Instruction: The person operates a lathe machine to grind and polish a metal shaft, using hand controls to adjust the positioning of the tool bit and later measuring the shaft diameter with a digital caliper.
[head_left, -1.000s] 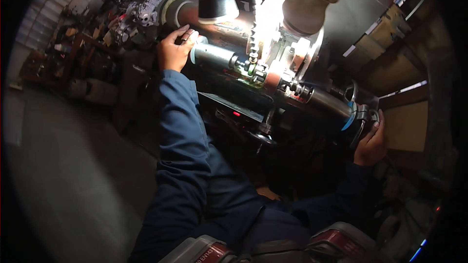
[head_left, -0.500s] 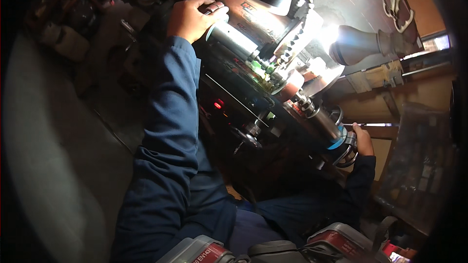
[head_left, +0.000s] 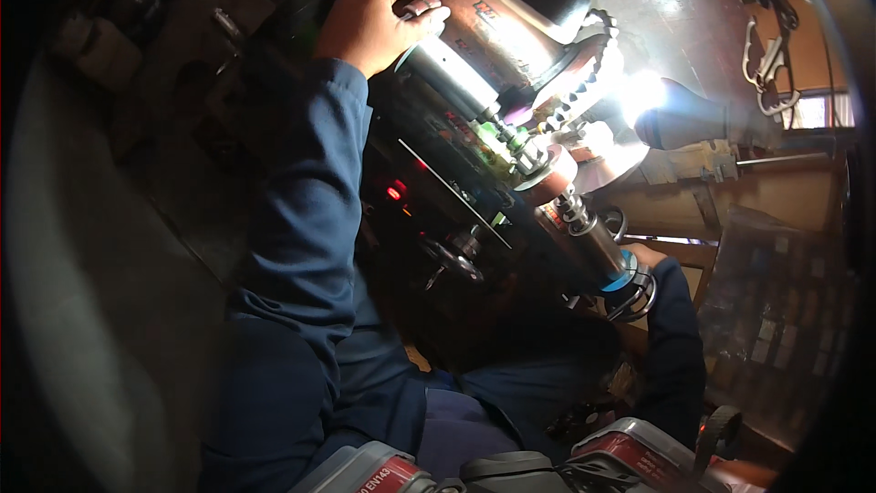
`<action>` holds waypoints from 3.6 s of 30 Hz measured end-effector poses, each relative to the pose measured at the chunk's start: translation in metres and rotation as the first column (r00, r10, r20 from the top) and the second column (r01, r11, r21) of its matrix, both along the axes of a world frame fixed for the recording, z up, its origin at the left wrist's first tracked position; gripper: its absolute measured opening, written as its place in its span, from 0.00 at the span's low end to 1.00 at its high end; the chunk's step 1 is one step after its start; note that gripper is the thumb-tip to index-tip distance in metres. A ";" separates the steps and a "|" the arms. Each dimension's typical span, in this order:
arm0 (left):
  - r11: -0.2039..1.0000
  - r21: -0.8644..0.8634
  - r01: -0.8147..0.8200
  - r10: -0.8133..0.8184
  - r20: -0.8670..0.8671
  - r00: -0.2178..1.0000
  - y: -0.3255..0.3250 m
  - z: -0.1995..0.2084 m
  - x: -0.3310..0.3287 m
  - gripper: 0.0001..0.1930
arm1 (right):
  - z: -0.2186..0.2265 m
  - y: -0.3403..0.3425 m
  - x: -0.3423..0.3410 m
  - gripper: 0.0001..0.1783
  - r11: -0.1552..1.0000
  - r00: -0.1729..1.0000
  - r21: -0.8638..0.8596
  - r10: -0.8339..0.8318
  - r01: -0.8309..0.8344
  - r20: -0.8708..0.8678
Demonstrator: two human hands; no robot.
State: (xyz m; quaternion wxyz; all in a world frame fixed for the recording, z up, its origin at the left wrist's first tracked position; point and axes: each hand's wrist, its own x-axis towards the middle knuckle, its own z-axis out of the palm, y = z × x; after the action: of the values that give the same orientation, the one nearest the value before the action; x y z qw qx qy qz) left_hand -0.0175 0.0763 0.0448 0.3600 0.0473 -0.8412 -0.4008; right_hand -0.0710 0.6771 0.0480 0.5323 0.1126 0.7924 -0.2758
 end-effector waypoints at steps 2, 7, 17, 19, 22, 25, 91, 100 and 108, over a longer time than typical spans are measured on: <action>0.996 -0.087 0.022 -0.010 0.129 0.992 -0.009 0.002 0.001 0.17 | -0.024 0.001 -0.013 0.19 0.998 0.998 0.053 -0.015 0.012 0.060; 0.971 -0.170 0.168 -0.120 0.260 0.958 0.001 0.000 -0.024 0.11 | -0.036 0.048 -0.024 0.24 0.966 0.967 0.176 0.214 -0.189 -0.136; 0.904 0.081 0.420 -0.427 0.216 0.878 -0.043 -0.042 -0.044 0.15 | 0.058 -0.077 0.191 0.23 0.882 0.134 0.202 0.160 0.426 -0.978; 0.883 0.077 0.462 -0.467 0.225 0.855 -0.046 -0.047 -0.051 0.15 | 0.018 -0.065 0.238 0.30 0.902 0.027 0.182 0.187 0.390 -0.982; 0.918 0.018 0.395 -0.384 0.280 0.880 -0.036 -0.041 -0.046 0.15 | -0.001 -0.049 0.307 0.31 0.902 0.068 0.316 0.310 0.294 -0.948; 0.919 -0.068 0.389 -0.362 0.252 0.897 -0.062 -0.034 -0.057 0.16 | -0.001 -0.028 0.343 0.28 0.938 0.107 0.315 0.302 0.145 -0.947; 0.961 0.004 0.275 -0.266 0.269 0.926 -0.075 -0.039 -0.048 0.17 | 0.238 0.495 0.390 0.12 0.219 -0.344 -0.274 0.719 0.937 -0.604; 0.975 -0.032 0.219 -0.208 0.213 0.955 -0.095 -0.069 -0.064 0.16 | 0.239 0.491 0.391 0.14 0.188 -0.303 -0.247 0.733 0.951 -0.609; 0.910 0.220 0.353 -0.390 0.158 0.907 -0.131 -0.096 -0.086 0.14 | 0.241 0.488 0.391 0.15 0.149 -0.271 -0.247 0.756 0.958 -0.595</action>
State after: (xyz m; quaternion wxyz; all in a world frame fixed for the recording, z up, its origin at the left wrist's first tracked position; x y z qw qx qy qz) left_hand -0.1038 -0.0544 -0.0517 0.1851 -0.0410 -0.8251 -0.5323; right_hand 0.3202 1.1646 0.2887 -0.6437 0.3607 0.6530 0.1708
